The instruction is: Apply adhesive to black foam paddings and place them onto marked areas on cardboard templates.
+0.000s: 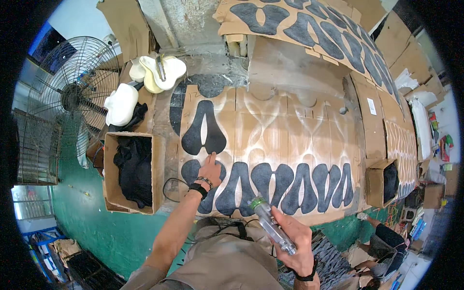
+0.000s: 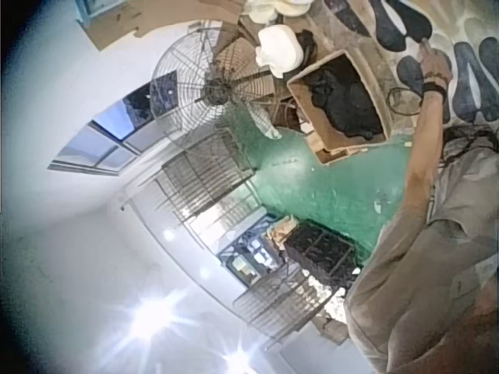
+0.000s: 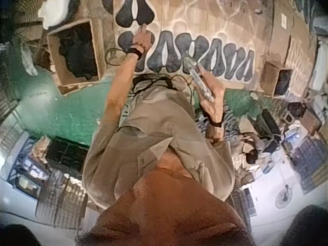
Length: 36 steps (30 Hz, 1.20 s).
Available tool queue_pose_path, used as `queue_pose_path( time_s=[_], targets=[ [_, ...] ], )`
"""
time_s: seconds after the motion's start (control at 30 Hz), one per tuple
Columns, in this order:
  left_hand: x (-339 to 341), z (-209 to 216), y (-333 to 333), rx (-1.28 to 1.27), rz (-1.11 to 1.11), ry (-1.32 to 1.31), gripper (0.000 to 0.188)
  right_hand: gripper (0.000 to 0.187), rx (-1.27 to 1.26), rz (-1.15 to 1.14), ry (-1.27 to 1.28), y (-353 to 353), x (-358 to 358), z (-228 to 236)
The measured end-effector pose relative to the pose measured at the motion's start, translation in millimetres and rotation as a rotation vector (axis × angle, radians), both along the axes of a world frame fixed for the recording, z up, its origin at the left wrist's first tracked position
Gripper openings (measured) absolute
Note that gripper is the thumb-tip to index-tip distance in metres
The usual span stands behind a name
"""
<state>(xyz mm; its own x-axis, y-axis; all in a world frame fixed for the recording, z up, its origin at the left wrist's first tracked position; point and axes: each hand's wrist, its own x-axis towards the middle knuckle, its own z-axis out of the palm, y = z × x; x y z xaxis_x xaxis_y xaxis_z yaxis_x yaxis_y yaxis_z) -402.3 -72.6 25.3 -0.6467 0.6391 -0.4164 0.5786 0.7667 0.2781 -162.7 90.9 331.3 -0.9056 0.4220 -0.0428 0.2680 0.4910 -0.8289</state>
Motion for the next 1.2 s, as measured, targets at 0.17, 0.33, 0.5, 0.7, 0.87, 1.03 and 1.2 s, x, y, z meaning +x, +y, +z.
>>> queue_pose_path(
  time_s=[0.17,0.33,0.5,0.7,0.87,1.03,1.2],
  targets=[
    [-2,-2,-1,-0.008,0.001,0.021,0.040,0.056,0.061,-0.033,-0.024,-1,0,2],
    [0,4,2,-0.019,0.000,0.018,0.044,0.057,0.036,-0.061,-0.003,-1,5,3],
    [3,-3,-1,-0.059,-0.032,0.043,0.042,0.058,-0.001,0.018,-0.013,1,9,3],
    [3,-11,-8,-0.064,-0.062,0.113,0.034,0.059,0.017,0.049,-0.013,0,18,2],
    [8,1,-3,-0.096,-0.126,0.080,0.037,0.058,0.020,0.043,-0.092,2,18,4],
    [8,16,-13,-0.002,-0.077,0.065,0.032,0.055,0.029,-0.018,-0.062,5,12,8],
    [22,88,-58,0.462,0.115,0.090,0.027,0.051,-0.074,0.030,-0.048,-2,9,7]
  ],
)
